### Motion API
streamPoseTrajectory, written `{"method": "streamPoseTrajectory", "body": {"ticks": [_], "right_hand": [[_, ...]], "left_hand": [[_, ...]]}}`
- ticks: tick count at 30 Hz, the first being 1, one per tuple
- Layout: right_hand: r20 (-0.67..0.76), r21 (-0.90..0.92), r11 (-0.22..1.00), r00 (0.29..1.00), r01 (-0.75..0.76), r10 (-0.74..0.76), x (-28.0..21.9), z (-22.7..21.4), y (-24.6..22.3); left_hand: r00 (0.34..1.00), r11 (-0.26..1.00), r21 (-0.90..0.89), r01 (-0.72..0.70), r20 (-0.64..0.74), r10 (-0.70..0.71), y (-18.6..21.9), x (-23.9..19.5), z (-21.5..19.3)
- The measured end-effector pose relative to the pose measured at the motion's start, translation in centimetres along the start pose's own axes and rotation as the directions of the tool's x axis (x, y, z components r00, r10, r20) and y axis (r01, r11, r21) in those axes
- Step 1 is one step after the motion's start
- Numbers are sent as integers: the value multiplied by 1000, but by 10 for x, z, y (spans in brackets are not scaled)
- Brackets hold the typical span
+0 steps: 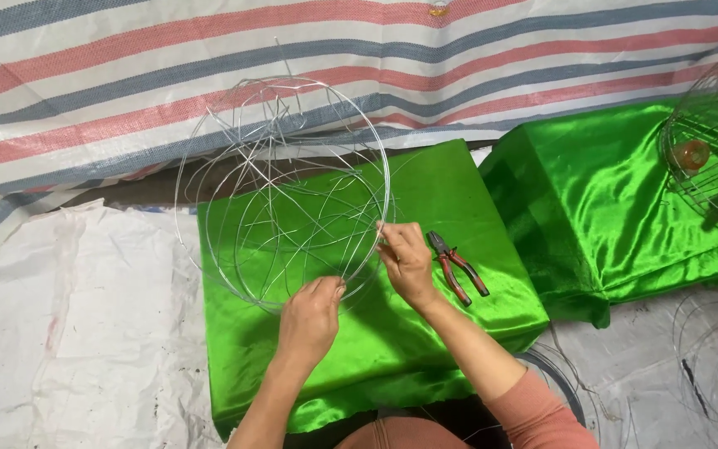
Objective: The person is assembling a complex wire structure, likely a birdcage or decorative frame, by cutting, bending, and weaving metal wires using pliers.
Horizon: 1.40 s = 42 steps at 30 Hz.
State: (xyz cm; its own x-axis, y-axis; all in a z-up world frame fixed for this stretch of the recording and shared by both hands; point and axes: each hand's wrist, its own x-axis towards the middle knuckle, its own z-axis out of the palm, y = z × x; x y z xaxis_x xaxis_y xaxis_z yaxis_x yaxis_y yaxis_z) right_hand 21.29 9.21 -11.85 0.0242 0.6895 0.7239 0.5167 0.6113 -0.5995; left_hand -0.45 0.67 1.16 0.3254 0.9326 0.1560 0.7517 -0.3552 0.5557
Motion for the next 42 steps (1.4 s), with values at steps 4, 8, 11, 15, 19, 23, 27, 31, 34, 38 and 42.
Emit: {"method": "streamPoseTrajectory", "body": {"ticks": [4, 8, 11, 15, 19, 23, 27, 31, 34, 38, 42], "right_hand": [[146, -64, 995, 987, 77, -67, 16, -1, -15], [212, -72, 978, 962, 194, -175, 32, -9, -9], [408, 35, 989, 901, 144, -146, 50, -28, -32], [537, 53, 998, 844, -46, 10, 49, -44, -66], [669, -133, 944, 675, -303, 311, 41, -51, -90], [721, -223, 865, 521, -450, 457, 44, -54, -117], [681, -350, 893, 578, -283, 450, 25, -47, -121], [677, -459, 874, 574, -162, 462, 15, -48, -142], [724, -447, 881, 515, -157, 459, 16, -43, -154], [814, -374, 913, 414, -164, 407, 25, -41, -164], [860, -318, 922, 342, -220, 378, 43, -40, -167]], "left_hand": [[998, 1000, -7, 20, 53, -20, 2, -2, -1], [999, 999, -18, 28, 46, -27, -3, -3, 1], [998, 998, -46, 38, 54, -36, -8, -3, 2], [998, 998, -36, 53, 43, -52, -14, -2, 5], [996, 992, -104, 76, 43, -71, -13, -6, 1], [985, 955, -241, 174, 57, -165, -6, -8, -8], [994, 964, -243, 104, 11, -104, -15, -7, -3], [996, 961, -275, 40, -65, -60, -16, -9, 1], [994, 955, -294, 31, -88, -60, -17, -10, 7], [994, 950, -310, 46, -78, -73, -22, -9, 14], [995, 948, -308, 76, -37, -92, -25, -8, 9]]}}
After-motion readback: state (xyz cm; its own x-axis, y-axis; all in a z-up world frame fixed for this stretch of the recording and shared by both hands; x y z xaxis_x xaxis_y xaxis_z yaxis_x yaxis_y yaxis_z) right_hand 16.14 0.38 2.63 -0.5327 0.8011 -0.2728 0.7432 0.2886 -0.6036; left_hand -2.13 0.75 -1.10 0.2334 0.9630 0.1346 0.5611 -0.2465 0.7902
